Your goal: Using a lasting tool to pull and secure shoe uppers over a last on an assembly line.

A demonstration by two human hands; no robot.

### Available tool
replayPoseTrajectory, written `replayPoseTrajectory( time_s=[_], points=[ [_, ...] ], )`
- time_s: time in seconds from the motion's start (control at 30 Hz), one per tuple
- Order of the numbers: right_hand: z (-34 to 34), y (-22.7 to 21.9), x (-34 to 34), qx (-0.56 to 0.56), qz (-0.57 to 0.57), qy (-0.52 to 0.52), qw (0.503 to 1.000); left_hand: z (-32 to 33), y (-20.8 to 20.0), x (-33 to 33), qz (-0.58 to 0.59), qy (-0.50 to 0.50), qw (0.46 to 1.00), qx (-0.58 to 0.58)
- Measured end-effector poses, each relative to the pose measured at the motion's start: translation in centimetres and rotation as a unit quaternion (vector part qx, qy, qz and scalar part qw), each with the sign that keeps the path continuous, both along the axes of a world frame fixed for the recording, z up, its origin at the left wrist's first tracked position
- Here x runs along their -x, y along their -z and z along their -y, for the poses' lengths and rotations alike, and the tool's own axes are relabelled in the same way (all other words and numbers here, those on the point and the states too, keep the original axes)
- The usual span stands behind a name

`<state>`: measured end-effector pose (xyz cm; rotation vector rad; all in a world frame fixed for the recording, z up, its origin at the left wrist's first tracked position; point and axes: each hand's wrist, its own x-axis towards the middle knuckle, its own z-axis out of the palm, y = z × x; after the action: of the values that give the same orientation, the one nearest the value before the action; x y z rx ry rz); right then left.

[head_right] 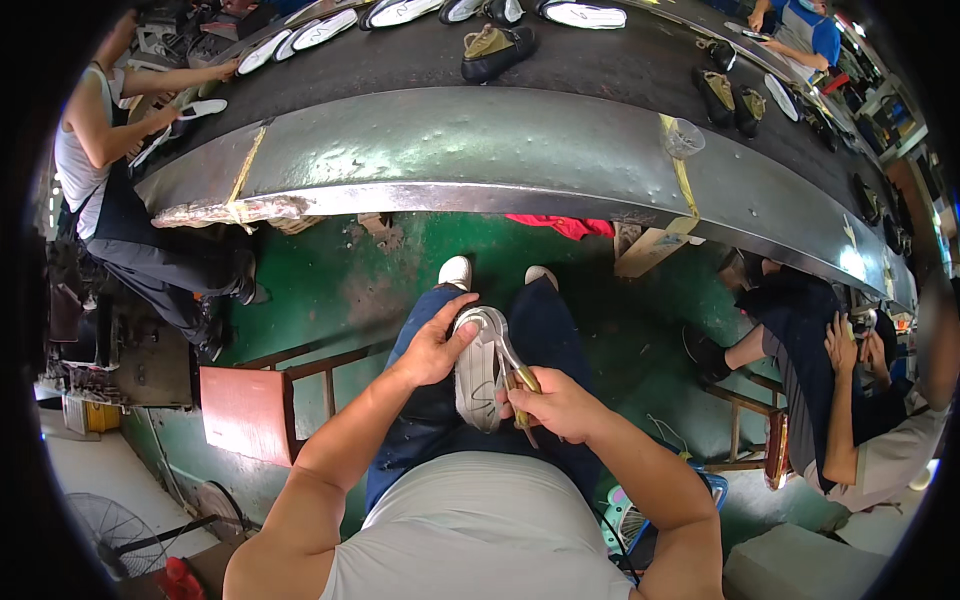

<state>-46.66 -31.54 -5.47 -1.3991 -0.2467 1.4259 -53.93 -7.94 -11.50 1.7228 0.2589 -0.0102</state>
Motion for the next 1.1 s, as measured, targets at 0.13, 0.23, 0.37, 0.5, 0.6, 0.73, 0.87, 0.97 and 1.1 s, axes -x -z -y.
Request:
replayPoseTrajectory(
  time_s=[0.13,0.23,0.37,0.5,0.6,0.73,0.87,0.97,1.1],
  points=[
    [-1.0,0.3,-0.8,0.057,0.050,-0.046,0.996,-0.2,0.8,0.0,-0.003,-0.032,0.999,0.026],
    [-1.0,4.3,0.2,0.059,0.270,-0.052,0.960,-0.4,1.2,-0.1,-0.025,-0.044,0.997,0.054],
    [-1.7,8.4,1.7,0.025,0.444,0.011,0.896,-1.0,3.6,0.0,0.022,-0.057,0.997,0.040],
    [-1.1,6.2,2.1,0.036,0.479,-0.012,0.877,-1.6,2.6,0.4,0.030,-0.023,0.997,0.060],
    [0.0,4.0,2.2,0.072,0.509,-0.073,0.855,-1.8,1.3,0.5,-0.010,0.012,0.992,0.123],
    [-0.9,1.4,1.6,0.135,0.484,-0.139,0.854,-1.3,1.1,-0.1,-0.088,-0.063,0.968,0.227],
    [-0.4,2.1,0.0,0.098,0.413,-0.119,0.897,-0.5,2.6,-0.8,-0.062,-0.096,0.976,0.185],
    [0.1,-0.6,-0.9,0.102,0.273,-0.100,0.951,-0.6,2.6,-1.2,-0.078,-0.091,0.981,0.154],
    [-1.6,-0.6,0.0,0.018,0.364,0.033,0.931,-1.1,2.1,-1.3,-0.082,-0.069,0.984,0.143]
  ],
)
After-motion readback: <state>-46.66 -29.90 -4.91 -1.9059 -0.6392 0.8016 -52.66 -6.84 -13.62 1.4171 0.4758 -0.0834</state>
